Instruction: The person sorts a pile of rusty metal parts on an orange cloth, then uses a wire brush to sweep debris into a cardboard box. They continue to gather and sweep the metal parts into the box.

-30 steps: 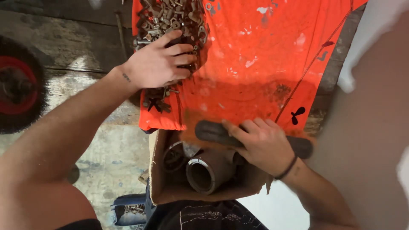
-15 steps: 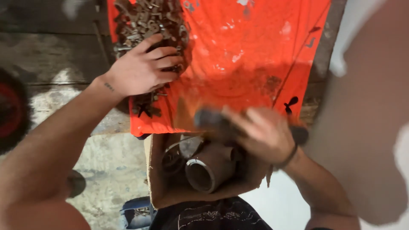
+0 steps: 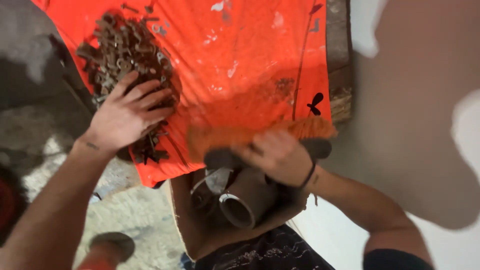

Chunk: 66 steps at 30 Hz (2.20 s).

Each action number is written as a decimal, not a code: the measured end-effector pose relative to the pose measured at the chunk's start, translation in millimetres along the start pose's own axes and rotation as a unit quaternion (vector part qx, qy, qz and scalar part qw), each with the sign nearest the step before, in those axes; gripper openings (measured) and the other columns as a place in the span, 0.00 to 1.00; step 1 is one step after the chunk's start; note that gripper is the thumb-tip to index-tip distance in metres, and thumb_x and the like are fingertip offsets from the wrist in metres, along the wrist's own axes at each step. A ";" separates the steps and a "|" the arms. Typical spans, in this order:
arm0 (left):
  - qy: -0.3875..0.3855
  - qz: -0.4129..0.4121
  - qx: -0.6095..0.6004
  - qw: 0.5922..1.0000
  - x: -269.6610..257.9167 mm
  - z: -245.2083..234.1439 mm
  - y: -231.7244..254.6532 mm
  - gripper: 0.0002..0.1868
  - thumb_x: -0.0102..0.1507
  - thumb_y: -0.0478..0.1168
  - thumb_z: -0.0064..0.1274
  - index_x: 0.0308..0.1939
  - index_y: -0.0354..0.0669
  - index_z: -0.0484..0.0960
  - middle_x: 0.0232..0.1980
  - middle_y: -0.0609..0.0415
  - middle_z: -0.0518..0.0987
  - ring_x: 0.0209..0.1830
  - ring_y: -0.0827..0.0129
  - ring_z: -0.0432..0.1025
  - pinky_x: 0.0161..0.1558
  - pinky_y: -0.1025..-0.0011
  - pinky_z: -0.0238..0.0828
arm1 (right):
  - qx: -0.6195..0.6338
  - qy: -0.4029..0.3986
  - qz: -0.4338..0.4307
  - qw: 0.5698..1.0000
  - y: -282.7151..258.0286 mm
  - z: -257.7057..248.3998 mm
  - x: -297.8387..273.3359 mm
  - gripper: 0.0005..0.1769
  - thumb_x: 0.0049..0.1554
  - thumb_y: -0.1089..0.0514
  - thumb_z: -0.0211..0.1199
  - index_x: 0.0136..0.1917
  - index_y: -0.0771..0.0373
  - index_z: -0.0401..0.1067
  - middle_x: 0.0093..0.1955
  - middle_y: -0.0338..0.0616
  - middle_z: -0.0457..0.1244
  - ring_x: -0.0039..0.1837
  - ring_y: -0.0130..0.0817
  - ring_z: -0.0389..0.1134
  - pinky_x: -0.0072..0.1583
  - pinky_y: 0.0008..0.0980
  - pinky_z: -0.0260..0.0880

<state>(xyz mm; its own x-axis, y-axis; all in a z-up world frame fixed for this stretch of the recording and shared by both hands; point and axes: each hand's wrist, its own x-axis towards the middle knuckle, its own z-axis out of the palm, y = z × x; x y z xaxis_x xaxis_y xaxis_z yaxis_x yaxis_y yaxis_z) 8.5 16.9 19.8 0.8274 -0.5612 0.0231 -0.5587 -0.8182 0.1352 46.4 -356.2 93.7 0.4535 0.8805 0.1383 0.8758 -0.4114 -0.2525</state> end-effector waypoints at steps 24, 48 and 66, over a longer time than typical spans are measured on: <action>0.093 -0.219 -0.217 0.947 -45.9 21.0 192.4 0.29 0.57 0.41 0.59 0.63 0.43 0.76 0.67 0.45 0.73 0.70 0.54 0.64 0.72 0.49 0.55 | -0.162 -0.040 -0.041 0.985 93.3 8.7 33.9 0.38 0.49 0.51 0.71 0.73 0.46 0.70 0.46 0.39 0.61 0.52 0.42 0.63 0.51 0.42 0.64; 0.225 -0.276 -0.290 0.888 -164.7 98.3 321.2 0.32 0.50 0.46 0.66 0.59 0.49 0.79 0.60 0.44 0.78 0.64 0.48 0.70 0.71 0.55 0.58 | -0.081 -0.081 -0.042 0.993 20.5 -14.4 -30.7 0.36 0.49 0.52 0.68 0.71 0.46 0.68 0.44 0.38 0.61 0.49 0.39 0.62 0.49 0.41 0.65; -0.043 -0.551 -0.658 0.512 -201.8 181.4 296.9 0.23 0.57 0.39 0.52 0.55 0.32 0.74 0.33 0.52 0.77 0.33 0.66 0.71 0.35 0.66 0.69 | -0.002 -0.106 -0.033 0.994 -22.6 -35.1 -101.8 0.41 0.40 0.47 0.72 0.68 0.50 0.70 0.47 0.41 0.66 0.48 0.44 0.68 0.49 0.45 0.70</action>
<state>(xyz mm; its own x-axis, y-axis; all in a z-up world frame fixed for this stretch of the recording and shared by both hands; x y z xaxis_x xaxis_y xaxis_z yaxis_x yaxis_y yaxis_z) -334.7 -135.4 -124.3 0.5615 0.1005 -0.8213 0.8131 0.1169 0.5702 -13.8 -444.8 118.9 0.3513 0.9349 -0.0500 0.9032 -0.3525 -0.2450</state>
